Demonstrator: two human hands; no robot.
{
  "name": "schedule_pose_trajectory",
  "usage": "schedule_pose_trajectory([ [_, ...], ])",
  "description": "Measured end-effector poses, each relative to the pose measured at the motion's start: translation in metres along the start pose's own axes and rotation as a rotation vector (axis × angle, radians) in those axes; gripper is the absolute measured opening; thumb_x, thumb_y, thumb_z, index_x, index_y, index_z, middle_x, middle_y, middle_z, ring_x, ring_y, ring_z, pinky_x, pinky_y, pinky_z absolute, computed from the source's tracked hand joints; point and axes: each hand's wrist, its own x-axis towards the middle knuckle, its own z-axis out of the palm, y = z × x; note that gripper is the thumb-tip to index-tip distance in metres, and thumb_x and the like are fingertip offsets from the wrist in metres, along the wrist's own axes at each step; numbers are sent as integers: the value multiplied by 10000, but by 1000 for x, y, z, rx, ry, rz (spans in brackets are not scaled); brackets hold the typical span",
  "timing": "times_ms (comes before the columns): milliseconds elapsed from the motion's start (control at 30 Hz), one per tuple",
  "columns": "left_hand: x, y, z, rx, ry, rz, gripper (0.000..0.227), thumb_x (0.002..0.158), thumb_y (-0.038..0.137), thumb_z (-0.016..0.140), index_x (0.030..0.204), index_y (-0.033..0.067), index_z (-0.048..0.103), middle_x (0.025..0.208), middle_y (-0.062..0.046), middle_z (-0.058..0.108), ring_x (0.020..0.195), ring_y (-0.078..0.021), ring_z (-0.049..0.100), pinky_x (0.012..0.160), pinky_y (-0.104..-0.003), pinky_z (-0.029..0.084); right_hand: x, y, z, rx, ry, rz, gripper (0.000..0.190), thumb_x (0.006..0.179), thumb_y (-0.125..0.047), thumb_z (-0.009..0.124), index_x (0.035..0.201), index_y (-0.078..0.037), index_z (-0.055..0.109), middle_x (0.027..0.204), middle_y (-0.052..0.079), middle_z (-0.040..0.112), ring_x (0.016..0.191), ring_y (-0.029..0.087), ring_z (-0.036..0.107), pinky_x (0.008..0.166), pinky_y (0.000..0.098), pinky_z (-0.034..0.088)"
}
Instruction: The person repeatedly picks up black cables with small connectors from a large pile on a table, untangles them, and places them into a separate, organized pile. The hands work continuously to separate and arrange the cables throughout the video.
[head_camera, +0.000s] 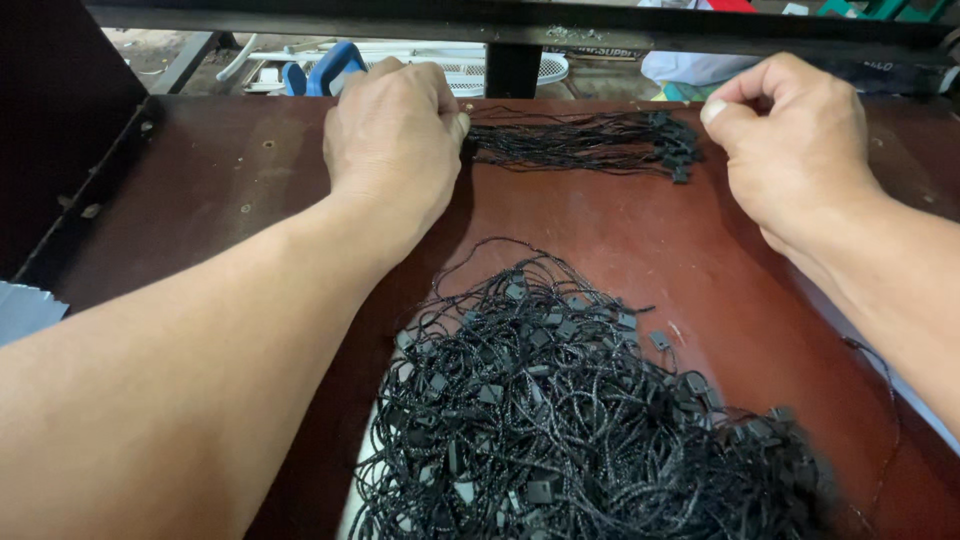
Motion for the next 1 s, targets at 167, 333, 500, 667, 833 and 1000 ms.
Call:
schedule_pose_trajectory([
  [167,11,-1,7,69,-10,20,122,945,337,708,960,233,770,1091,-55,669,1099,-374,532,848,-535,447,10,4,11,16,2,-23,82,943,-154,714,910,-218,751,840,-81,701,784,95,586,692,334,447],
  [333,22,-2,12,60,7,36,93,932,321,714,913,247,766,1091,-54,673,1086,-386,533,864,-546,416,21,16,24,-15,45,-125,69,921,-147,773,907,-210,798,865,-57,754,809,110,649,689,345,472],
  [500,22,0,13,77,-40,-40,97,925,411,736,884,335,778,1107,-7,671,1140,-343,528,855,-513,425,23,15,28,-31,16,-103,51,930,-175,801,904,-215,817,838,-53,753,787,109,651,692,345,476],
  [667,17,-1,9,28,-49,-30,154,949,371,687,961,284,814,1113,-55,687,1122,-367,539,869,-540,447,20,14,27,-11,16,-115,56,918,-166,774,922,-205,814,892,-42,765,858,138,670,753,348,490],
  [833,-14,1,-15,-159,19,-56,245,945,263,610,1118,181,761,1224,-109,619,1185,-354,535,956,-536,468,7,7,5,110,45,-40,149,932,-149,715,1038,-196,808,1006,-52,772,908,90,656,761,291,477],
  [1000,-66,13,-45,-270,-18,-79,330,912,255,613,1209,165,722,1217,-110,629,1170,-324,552,997,-479,434,-35,-32,-43,256,-5,272,129,991,-159,701,1095,-210,758,825,-69,618,698,47,503,621,224,410],
])
